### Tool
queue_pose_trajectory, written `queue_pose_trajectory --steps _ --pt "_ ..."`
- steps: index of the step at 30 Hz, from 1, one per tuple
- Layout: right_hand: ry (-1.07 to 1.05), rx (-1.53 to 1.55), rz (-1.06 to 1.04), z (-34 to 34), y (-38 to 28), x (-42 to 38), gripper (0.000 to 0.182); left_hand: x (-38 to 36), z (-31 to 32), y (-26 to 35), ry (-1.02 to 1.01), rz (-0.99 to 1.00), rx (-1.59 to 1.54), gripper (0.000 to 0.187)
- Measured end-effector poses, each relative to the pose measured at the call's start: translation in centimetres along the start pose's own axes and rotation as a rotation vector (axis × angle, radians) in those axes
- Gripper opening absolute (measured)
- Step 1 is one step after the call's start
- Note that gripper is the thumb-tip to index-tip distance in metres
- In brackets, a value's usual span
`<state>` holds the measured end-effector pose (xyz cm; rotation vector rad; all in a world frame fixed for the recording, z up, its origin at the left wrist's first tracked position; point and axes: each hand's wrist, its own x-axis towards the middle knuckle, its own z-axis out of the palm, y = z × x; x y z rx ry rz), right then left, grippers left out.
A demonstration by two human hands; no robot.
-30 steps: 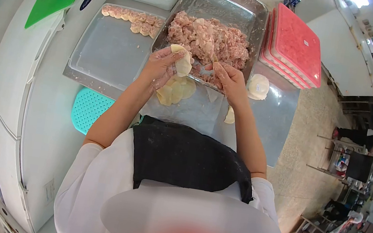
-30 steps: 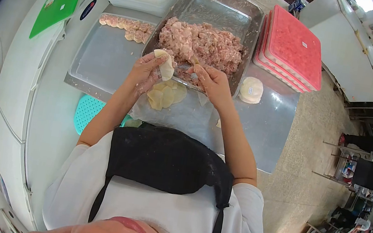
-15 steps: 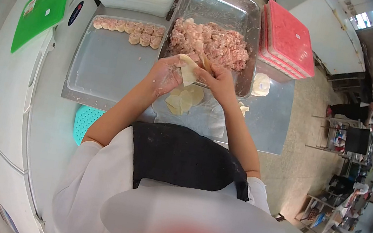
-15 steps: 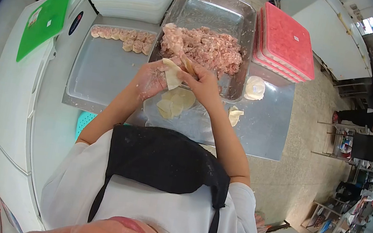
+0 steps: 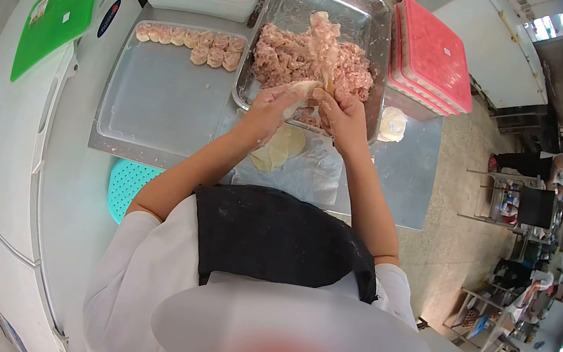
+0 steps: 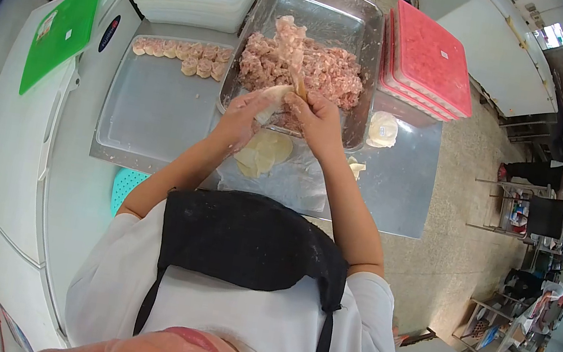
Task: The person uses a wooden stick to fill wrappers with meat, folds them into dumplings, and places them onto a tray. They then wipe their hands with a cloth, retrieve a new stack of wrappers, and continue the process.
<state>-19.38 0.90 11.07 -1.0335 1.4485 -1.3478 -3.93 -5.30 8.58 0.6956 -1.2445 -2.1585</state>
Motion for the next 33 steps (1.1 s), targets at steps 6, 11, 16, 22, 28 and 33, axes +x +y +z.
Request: queue_pose_trajectory --steps 6,11,16,22,28,33 --pt "-0.007 -0.158 0.066 -1.6 -0.1 -0.2 0.018 -0.6 2.6 -1.2 0.12 0.018 -0.345 0.041" --pt "-0.101 -0.085 0.057 -3.8 1.2 0.0 0.024 0.8 2.3 -3.5 0.289 0.017 -0.055 0.04" --pt "-0.112 -0.586 -0.151 -7.6 3.1 1.1 0.026 -0.2 1.0 -1.4 0.313 0.291 -0.497 0.036" --pt "-0.42 -1.223 -0.255 -10.8 4.1 4.3 0.034 -2.2 -1.9 0.3 0.618 0.401 -0.344 0.032" --pt "-0.61 -1.041 -0.279 -11.8 6.7 3.3 0.032 -1.8 -3.1 -0.8 0.697 0.452 -0.392 0.035" --pt "-0.608 -0.705 0.189 -11.7 2.1 1.6 0.031 0.8 -1.8 -2.7 0.606 0.358 -0.477 0.035"
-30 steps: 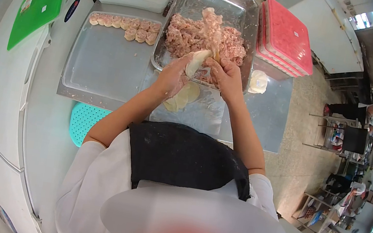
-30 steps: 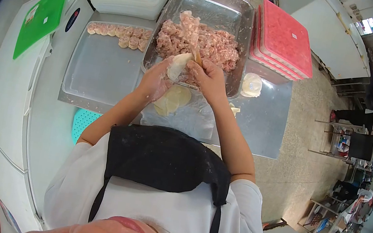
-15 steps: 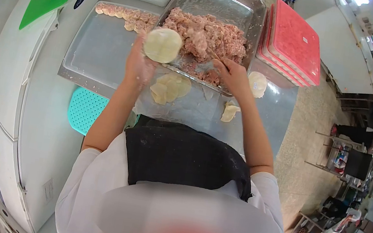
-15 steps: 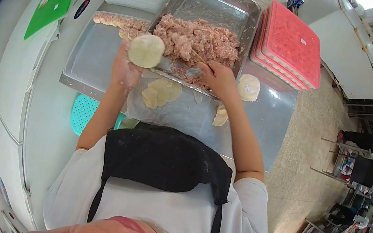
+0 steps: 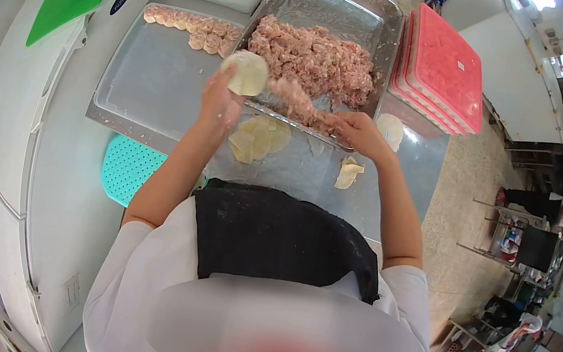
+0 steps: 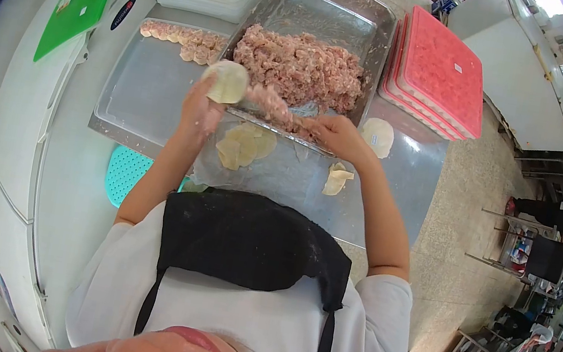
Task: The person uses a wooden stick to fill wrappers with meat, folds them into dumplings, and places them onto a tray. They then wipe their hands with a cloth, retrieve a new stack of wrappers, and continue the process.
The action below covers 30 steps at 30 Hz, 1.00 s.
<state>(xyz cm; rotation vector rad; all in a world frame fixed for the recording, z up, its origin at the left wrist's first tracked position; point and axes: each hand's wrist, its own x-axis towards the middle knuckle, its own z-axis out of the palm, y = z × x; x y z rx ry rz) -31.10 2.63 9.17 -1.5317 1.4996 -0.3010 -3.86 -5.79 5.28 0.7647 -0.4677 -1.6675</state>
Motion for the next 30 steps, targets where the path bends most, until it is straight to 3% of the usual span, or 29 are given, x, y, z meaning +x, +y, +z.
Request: queue_pose_trajectory --steps 2,6,9,11,14,18,20,21,23,27,29,30 --pt "0.163 0.311 0.002 0.4 -1.7 -0.3 0.033 -0.1 2.1 -1.0 -0.153 -0.214 -0.11 0.033" --pt "0.333 0.445 -0.045 2.8 -3.5 0.9 0.036 0.8 6.1 -1.1 -0.205 -0.328 -0.241 0.038" --pt "0.53 0.202 -0.211 4.4 -2.0 1.3 0.032 2.2 6.7 -0.2 -0.194 -0.384 -0.481 0.044" --pt "0.594 -0.507 -0.278 2.4 -4.3 -1.4 0.029 3.0 5.7 0.0 -0.12 -0.325 -0.34 0.058" --pt "0.638 -0.497 -0.091 2.6 -9.2 -3.6 0.029 3.9 4.7 -0.6 -0.069 -0.309 -0.247 0.069" --pt "0.604 -0.531 -0.214 2.5 -6.9 -2.3 0.027 1.1 7.8 2.2 -0.139 -0.322 -0.257 0.072" --pt "0.457 -0.787 0.016 0.2 -11.0 -4.7 0.026 1.5 7.3 2.2 -0.109 -0.359 -0.269 0.071" --pt "0.458 -0.788 0.009 0.5 -11.1 -4.7 0.026 1.4 7.5 2.1 -0.108 -0.352 -0.268 0.071" --pt "0.603 -0.604 -0.219 1.7 -11.2 -4.3 0.025 1.2 7.8 1.8 -0.126 -0.315 -0.303 0.067" --pt "0.55 -0.572 -0.344 0.2 -7.2 -3.4 0.02 0.0 8.6 2.2 -0.06 -0.312 -0.38 0.066" --pt "0.603 -0.175 -0.581 -1.7 -5.0 -4.1 0.025 -0.2 7.4 1.9 -0.493 -0.166 -0.083 0.058" --pt "0.599 -0.176 -0.593 -2.4 -4.7 -4.7 0.025 -0.7 7.4 2.1 -0.492 -0.153 -0.082 0.058"
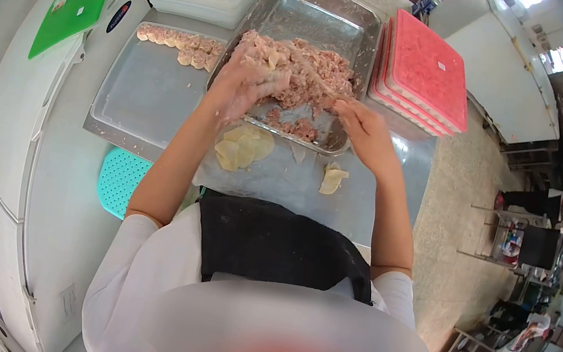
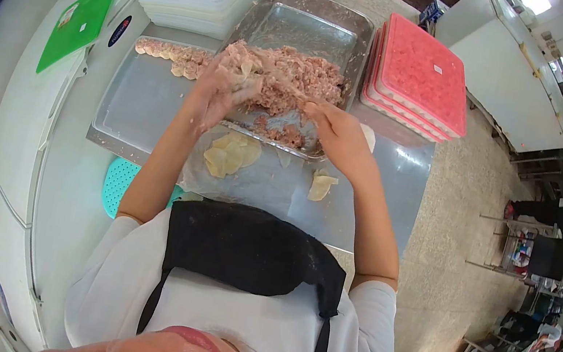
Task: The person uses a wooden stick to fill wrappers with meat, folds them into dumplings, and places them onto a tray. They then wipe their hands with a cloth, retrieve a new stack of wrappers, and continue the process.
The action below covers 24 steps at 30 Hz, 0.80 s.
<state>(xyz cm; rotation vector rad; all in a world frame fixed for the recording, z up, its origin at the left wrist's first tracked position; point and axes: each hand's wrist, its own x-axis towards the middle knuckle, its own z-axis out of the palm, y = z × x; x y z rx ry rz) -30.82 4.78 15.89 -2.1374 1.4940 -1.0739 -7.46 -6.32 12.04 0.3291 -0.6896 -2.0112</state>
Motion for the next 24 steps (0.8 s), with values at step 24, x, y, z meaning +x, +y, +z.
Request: queue_pose_trajectory --steps 24 --pt "-0.018 -0.171 -0.053 1.6 9.1 -2.1 0.026 1.8 -0.3 -2.5 -0.046 -0.129 1.605 0.063"
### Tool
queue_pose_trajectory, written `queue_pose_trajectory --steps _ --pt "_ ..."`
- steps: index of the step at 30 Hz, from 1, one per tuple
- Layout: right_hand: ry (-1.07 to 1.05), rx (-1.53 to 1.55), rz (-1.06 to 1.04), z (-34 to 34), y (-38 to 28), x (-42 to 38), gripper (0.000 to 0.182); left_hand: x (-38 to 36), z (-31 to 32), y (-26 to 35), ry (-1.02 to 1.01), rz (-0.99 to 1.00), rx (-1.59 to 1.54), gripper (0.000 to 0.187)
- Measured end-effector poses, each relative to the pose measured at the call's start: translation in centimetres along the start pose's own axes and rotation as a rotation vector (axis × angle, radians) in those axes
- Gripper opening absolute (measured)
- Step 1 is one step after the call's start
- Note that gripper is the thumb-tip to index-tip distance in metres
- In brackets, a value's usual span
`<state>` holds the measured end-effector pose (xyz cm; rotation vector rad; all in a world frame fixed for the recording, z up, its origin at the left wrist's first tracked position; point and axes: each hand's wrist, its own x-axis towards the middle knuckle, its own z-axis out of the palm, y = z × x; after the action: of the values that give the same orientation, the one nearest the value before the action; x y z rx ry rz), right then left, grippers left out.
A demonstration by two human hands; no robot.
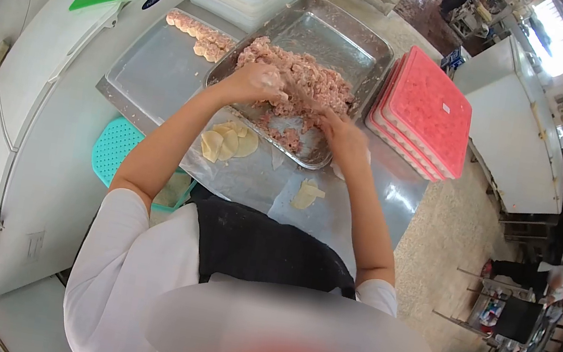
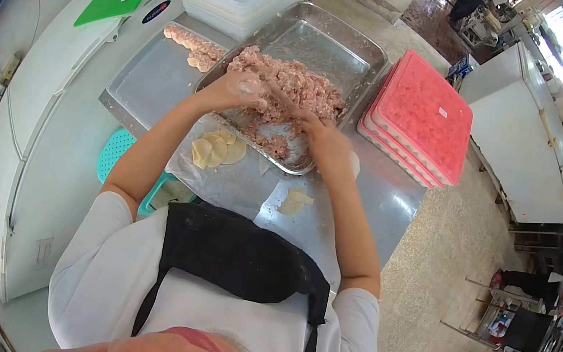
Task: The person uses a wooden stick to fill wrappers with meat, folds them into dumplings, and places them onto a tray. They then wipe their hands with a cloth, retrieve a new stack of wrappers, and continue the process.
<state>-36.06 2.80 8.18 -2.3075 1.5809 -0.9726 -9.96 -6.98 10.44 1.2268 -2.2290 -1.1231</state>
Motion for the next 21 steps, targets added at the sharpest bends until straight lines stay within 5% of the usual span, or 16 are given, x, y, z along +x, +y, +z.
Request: queue_pose_trajectory --steps 2,4,6,8,11,15,17,21 --pt "-0.293 -0.412 0.247 -2.1 1.5 0.2 0.027 -0.4 0.5 -1.9 0.239 0.105 -0.063 0.073" --pt "-0.344 -0.417 0.291 -4.5 0.3 -0.1 0.03 -1.4 -1.5 0.2 0.147 0.165 -0.102 0.069" --pt "-0.161 -0.067 0.311 -6.3 -0.8 -0.9 0.033 -2.6 -2.7 2.3 0.05 0.223 -0.157 0.066" --pt "-0.151 0.104 0.268 -7.6 -4.0 -0.7 0.033 -3.2 -3.2 3.6 0.102 0.498 -0.098 0.069" --pt "-0.175 0.257 0.22 -5.2 -6.7 -0.4 0.031 -2.8 -3.7 4.2 -0.193 0.366 -0.14 0.06" --pt "-0.19 0.033 0.127 -6.3 -7.7 1.5 0.026 -2.6 -2.8 1.1 0.052 0.433 0.007 0.052" --pt "-0.122 -0.137 0.166 -6.7 -10.3 1.6 0.026 -2.7 -2.8 0.4 0.195 0.249 -0.109 0.053" --pt "0.035 -0.245 0.124 -1.0 -9.1 1.6 0.027 0.2 -4.9 -1.5 -0.007 0.224 -0.168 0.06"
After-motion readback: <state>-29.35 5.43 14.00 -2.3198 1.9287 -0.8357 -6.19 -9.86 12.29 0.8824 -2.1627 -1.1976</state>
